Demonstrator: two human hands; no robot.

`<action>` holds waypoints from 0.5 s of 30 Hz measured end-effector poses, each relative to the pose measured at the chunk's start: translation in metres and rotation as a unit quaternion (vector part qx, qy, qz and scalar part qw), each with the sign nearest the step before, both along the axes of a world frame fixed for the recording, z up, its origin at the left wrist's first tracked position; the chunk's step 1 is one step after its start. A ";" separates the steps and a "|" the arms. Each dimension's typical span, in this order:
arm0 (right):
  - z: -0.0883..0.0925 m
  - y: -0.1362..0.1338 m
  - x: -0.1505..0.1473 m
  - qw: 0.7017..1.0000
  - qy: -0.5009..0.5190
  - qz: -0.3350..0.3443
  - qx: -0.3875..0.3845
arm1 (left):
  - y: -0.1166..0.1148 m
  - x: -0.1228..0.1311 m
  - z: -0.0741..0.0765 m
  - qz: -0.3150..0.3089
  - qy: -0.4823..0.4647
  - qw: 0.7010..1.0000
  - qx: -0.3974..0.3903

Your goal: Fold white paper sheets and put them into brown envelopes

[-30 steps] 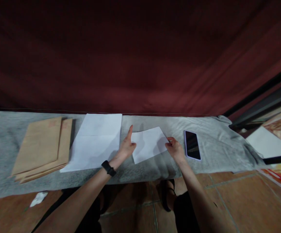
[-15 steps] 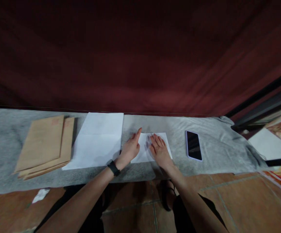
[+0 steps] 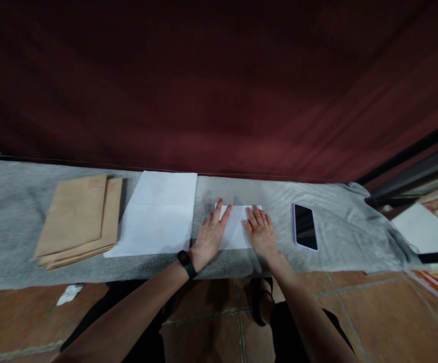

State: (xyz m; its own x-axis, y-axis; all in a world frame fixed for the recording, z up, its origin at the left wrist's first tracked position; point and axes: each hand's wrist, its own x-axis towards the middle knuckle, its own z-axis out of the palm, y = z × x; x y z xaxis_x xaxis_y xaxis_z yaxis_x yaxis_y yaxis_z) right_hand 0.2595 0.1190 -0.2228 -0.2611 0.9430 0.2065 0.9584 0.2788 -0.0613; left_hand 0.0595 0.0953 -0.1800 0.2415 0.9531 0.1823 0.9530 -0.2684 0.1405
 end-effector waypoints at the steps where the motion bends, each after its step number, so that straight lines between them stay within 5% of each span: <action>1: -0.001 0.001 0.003 1.000 -0.001 -0.009 0.002 | -0.001 0.001 0.001 -0.002 0.022 1.000 -0.001; 10: -0.004 0.003 0.017 0.997 0.026 -0.062 0.037 | -0.006 0.006 -0.002 -0.020 0.100 0.995 0.005; 15: 0.002 -0.004 0.000 0.997 0.057 0.004 0.046 | -0.006 0.007 -0.005 -0.026 0.116 0.993 0.016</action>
